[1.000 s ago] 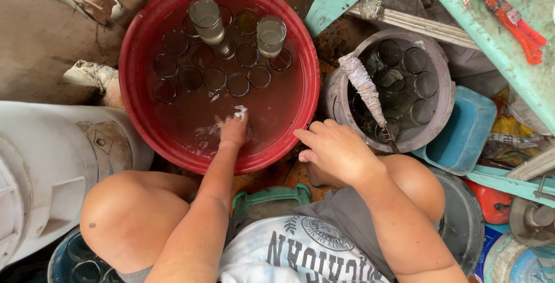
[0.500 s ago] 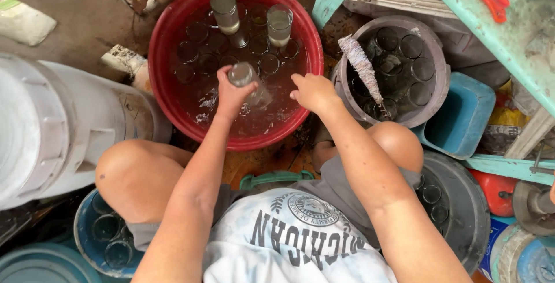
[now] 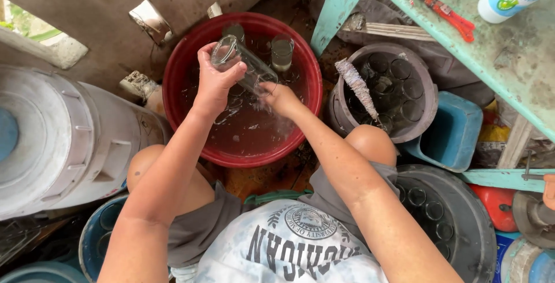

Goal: Washing glass cups and bottles in a basin of water using a handheld brush.

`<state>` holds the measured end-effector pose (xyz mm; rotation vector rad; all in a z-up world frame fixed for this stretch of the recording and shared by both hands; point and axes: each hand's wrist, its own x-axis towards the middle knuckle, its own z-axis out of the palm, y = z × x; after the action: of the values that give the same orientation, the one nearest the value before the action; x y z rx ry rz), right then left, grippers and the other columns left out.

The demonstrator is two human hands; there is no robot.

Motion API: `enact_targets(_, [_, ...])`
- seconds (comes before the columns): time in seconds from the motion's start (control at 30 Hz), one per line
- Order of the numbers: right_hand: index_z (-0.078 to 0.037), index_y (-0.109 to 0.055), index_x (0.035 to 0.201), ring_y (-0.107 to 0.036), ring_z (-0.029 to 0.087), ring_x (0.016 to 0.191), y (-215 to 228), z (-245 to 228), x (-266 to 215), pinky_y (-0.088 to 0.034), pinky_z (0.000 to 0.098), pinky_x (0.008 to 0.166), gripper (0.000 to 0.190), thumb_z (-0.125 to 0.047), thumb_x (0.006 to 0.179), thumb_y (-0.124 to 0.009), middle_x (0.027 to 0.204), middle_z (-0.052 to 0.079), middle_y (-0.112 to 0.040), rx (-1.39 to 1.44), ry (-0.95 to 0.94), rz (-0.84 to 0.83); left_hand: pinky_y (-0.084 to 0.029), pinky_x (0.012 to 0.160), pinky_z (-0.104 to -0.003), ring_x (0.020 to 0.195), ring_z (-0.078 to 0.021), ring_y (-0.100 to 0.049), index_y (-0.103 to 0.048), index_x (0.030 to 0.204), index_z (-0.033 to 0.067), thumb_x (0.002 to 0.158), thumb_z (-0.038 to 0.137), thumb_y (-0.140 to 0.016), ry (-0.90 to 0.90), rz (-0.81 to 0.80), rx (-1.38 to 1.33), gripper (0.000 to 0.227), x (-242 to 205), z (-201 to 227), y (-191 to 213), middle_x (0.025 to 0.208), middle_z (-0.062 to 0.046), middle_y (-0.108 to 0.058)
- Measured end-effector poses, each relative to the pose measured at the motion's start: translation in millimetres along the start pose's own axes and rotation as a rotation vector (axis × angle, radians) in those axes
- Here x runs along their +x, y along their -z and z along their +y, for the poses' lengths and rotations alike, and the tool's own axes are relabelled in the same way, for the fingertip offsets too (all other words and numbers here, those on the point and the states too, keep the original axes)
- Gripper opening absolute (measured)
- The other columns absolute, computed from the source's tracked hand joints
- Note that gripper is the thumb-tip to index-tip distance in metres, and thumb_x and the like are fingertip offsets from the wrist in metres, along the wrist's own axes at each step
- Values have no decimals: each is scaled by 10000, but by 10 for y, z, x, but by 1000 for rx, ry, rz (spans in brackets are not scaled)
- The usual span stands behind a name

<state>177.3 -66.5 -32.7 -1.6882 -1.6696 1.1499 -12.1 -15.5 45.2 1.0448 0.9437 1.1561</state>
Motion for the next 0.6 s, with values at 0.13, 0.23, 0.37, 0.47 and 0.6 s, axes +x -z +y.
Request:
enact_targets(0.13, [-218,-755,1182,-746,276,1030,-68,35,119,-558,435,968,296,-233,905,-650,864,49,-802,-16,-94,40,-642,860,-351,1222,-248,-562,-284,1366,188,855,186,-922,-28,-46,-25,817,11,122,-92,1320,-89,-486])
enact_targets(0.23, [-159,-780,1092,-784,156,776,-156,171,243,-605,336,793,306,-364,871,-727,889,42,-806,-16,-134,60,-653,880,-323,1155,-199,-594,-351,1365,182,798,70,-945,-106,9,-109,829,4,186,-167,1264,-55,-501])
enact_targets(0.37, [-168,-789,960,-748,306,930,171,-412,64,-568,418,753,376,-494,874,-623,927,82,-787,-292,-270,65,-512,952,-362,1159,-261,-534,-414,1346,46,760,7,-912,-313,35,267,771,-104,630,-358,1268,-175,-470])
enact_targets(0.47, [-102,-705,844,-715,323,849,323,-637,-17,-526,449,692,410,-447,944,-509,872,108,-751,-325,-289,68,-492,958,-302,1146,-248,-566,-371,1379,22,807,-98,-823,-328,15,295,739,-174,742,-334,1333,-228,-494])
enact_targets(0.6, [-216,-485,1513,-446,425,1299,484,-754,-189,-473,528,969,497,-88,1044,-380,1451,179,-529,-213,-133,66,-517,940,-286,1122,-235,-587,-355,1435,36,841,-113,-803,-238,17,354,758,-282,849,-262,1371,-218,-471])
